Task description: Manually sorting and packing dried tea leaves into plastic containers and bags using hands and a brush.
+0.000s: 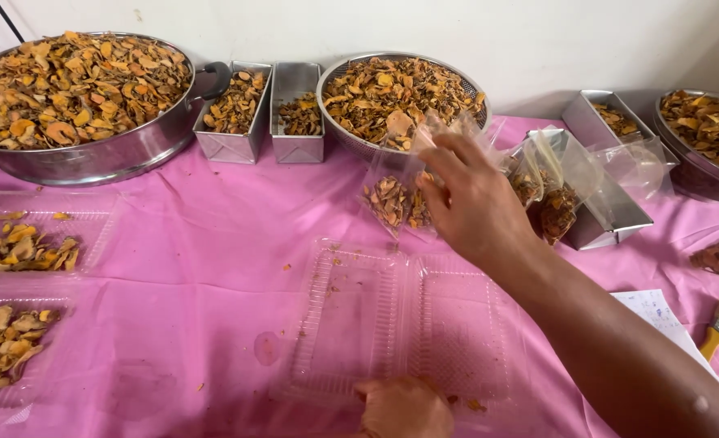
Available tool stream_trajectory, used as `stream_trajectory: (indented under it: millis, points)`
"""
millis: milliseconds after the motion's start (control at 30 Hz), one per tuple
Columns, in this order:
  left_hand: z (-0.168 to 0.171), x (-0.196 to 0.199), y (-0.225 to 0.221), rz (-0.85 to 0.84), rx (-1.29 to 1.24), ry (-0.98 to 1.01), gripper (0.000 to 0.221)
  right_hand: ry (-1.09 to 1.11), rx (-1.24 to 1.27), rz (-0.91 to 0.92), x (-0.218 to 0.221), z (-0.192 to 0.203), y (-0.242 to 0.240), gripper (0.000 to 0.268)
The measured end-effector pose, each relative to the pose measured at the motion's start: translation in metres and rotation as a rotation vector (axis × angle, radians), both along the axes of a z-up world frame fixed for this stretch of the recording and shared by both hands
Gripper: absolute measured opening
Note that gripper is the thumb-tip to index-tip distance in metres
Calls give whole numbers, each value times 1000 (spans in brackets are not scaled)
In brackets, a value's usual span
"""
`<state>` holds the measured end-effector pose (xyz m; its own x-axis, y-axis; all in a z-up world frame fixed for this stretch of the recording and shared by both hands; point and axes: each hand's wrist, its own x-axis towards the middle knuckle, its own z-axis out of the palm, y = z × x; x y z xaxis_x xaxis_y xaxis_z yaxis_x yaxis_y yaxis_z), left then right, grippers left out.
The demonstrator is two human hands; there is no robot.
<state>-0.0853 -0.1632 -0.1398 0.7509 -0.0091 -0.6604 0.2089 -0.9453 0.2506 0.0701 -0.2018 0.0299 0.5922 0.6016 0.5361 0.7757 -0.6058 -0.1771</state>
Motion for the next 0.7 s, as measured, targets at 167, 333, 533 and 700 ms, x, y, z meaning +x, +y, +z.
stream_trajectory:
  millis: [167, 333, 533, 700]
  points:
    - [-82, -3, 0, -191, 123, -497, 42, -172, 84, 153, -26, -14, -47, 29]
    - [-59, -30, 31, -78, 239, -671, 24, -86, 117, 139, -49, -18, -92, 27]
    - [-54, -71, 90, -234, 308, -662, 24, -119, 67, 89, -70, -23, -124, 23]
    - [102, -61, 128, 178, 136, -120, 47, -66, 54, 116, -81, -36, -124, 23]
